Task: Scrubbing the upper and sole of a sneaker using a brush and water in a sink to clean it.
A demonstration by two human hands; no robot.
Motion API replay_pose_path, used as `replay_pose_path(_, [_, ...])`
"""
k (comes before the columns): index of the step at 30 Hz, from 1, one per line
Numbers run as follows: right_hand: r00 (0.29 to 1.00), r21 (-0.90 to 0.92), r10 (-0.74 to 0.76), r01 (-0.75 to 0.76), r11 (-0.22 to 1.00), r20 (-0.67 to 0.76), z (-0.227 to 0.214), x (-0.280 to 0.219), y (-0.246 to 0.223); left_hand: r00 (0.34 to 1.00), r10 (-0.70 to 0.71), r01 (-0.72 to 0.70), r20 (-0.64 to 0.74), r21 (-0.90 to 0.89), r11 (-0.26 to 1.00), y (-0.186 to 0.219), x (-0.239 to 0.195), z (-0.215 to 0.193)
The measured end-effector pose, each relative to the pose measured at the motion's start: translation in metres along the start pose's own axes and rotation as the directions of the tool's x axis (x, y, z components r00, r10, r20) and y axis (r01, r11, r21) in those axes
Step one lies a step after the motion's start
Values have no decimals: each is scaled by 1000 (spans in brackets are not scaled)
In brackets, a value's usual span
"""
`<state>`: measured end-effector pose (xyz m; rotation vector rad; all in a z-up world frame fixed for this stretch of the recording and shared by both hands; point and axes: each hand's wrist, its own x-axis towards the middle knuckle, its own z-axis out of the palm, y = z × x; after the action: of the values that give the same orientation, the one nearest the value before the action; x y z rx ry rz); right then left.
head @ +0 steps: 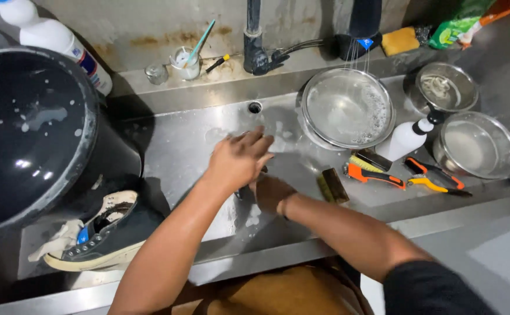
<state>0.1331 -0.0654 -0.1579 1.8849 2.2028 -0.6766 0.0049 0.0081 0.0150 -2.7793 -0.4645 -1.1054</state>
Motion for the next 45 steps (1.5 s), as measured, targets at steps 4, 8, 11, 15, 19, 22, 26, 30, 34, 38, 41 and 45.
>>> replay_pose_path(4, [997, 84, 10, -3, 996, -76, 3, 3, 16, 1000, -24, 24, -3, 31, 999, -2, -7, 1])
replay_pose_path(8, [990, -150, -136, 131, 980, -25, -20, -28, -19, 1000, 15, -15, -22, 17, 1000, 11, -3, 8])
replay_pose_path(11, [999, 231, 4, -14, 973, 42, -35, -81, -8, 997, -71, 71, 2, 20, 997, 1, -11, -19])
replay_pose_path(15, [973, 160, 226, -232, 959, 55, -48, -100, -41, 998, 4, -2, -65, 27, 1000, 9, -5, 7])
replay_pose_path(19, [766, 8, 643, -643, 766, -12, -72, -87, -74, 999, -26, 27, -27, 14, 1000, 7, -13, -8])
replay_pose_path(22, [714, 91, 689, -683, 725, -124, -30, -24, -44, 997, -54, 55, -52, 7, 998, 3, -7, -1])
replay_pose_path(26, [492, 179, 858, -840, 512, -146, 6, -7, -52, 999, -42, 41, -32, -27, 999, 11, -13, 11])
replay_pose_path(30, [987, 99, 111, -100, 990, -119, -52, -94, -19, 993, -120, 120, 5, 7, 993, -3, -12, -19])
replay_pose_path(34, [969, 67, 175, -166, 984, -172, -27, -47, -8, 989, -117, 123, 89, -72, 990, 4, -7, 3])
replay_pose_path(38, [957, 224, 147, -205, 953, 250, -101, -131, -35, 974, -189, 191, 127, -5, 982, -1, -10, -26])
replay_pose_path(41, [969, 240, 140, -188, 953, 203, -69, -71, -18, 982, -117, 131, 150, -92, 987, 2, 3, 11])
replay_pose_path(45, [990, 246, 118, -134, 960, 76, -37, -69, -7, 995, -57, 55, 76, 28, 998, 11, -1, 2])
